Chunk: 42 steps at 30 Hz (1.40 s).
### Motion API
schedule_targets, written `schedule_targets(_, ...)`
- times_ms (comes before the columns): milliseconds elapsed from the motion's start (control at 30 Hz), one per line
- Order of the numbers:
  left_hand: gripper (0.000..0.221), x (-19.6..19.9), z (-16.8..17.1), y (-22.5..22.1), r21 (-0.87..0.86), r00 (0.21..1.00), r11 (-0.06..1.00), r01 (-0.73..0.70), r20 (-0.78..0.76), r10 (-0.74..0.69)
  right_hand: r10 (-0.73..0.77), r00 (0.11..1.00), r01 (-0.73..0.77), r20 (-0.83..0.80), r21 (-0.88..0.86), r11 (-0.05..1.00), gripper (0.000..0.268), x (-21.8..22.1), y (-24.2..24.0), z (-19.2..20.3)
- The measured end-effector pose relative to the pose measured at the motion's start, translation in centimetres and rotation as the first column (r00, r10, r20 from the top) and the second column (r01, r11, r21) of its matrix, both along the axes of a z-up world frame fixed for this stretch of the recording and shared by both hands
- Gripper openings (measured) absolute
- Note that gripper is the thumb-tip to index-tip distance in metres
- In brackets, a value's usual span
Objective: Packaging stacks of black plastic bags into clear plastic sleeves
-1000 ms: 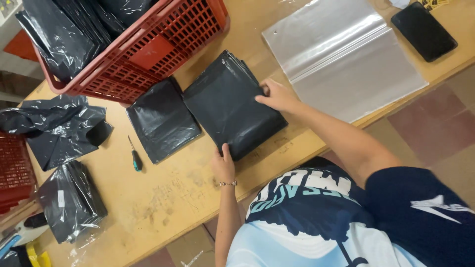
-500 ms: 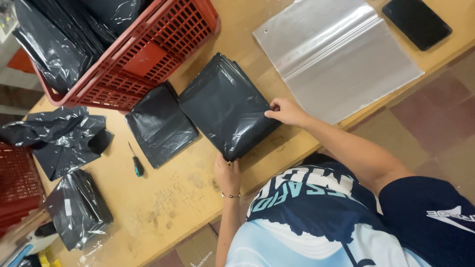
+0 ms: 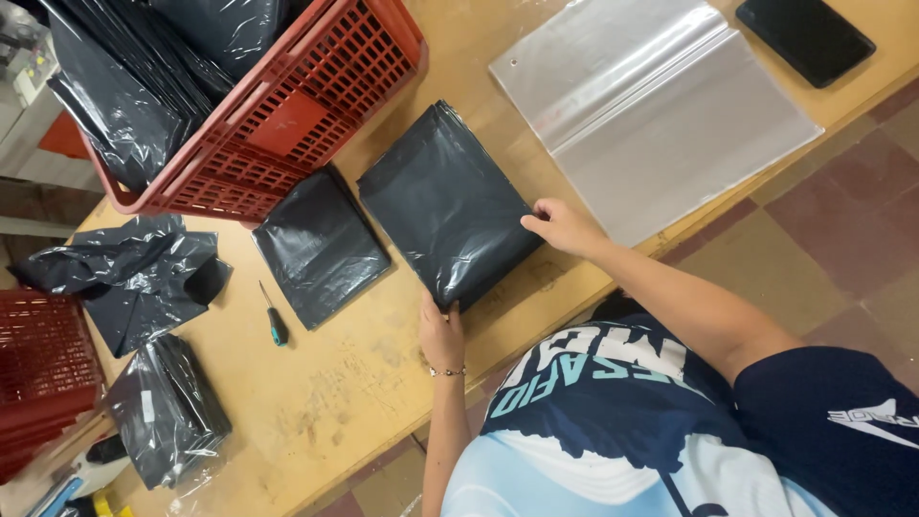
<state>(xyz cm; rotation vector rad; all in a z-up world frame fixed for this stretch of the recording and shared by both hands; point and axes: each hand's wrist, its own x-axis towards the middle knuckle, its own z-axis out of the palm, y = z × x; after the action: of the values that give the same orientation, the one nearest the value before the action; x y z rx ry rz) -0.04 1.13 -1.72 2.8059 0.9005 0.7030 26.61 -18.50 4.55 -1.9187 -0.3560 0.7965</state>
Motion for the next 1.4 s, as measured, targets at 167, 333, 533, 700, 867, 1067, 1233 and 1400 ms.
schedule_targets(167,0.076,-0.4,1.7,-0.8,-0.201,0.999,0.979,-0.015,-0.044,0.007,-0.004,0.995,0.002,0.096,0.021,1.0,0.036,-0.6,-0.1,0.2)
schedule_targets(333,0.063,-1.2,0.9,0.9,-0.931,0.906,0.355,0.086,0.221,0.36,-0.017,0.998,0.025,0.063,-0.131,0.991,0.04,-0.2,0.6,3.6)
schedule_targets(533,0.057,2.8,4.2,3.8,-0.961,0.849,-0.277,-0.023,-0.165,0.503,-0.141,0.939,0.161,-0.314,0.039,0.986,0.069,1.9,3.5,-1.6)
schedule_targets(700,0.042,5.5,3.0,3.4,-0.972,0.915,0.231,-0.03,0.066,0.397,-0.029,0.983,0.035,-0.182,0.028,0.999,0.066,2.2,2.8,-5.0)
schedule_targets(867,0.031,4.9,0.2,2.5,-0.828,0.942,0.55,-0.11,0.09,0.324,-0.003,0.999,0.003,-0.045,0.006,1.0,0.043,1.4,2.1,-5.0)
schedule_targets(1067,0.03,3.6,-0.1,1.3,-0.669,0.921,0.743,-0.022,0.276,0.275,0.013,0.999,-0.013,0.029,0.016,1.0,0.038,0.9,1.7,-3.0)
schedule_targets(1233,0.038,2.2,1.3,0.3,-0.733,0.938,0.661,-0.16,0.096,0.333,0.074,0.991,-0.067,0.108,-0.067,0.995,0.044,0.4,1.5,-0.8)
schedule_targets(1400,0.033,2.3,1.8,-0.5,-0.645,0.927,0.707,-0.289,-0.006,0.374,0.06,0.988,-0.048,0.141,-0.091,0.995,0.043,0.7,2.2,-3.4)
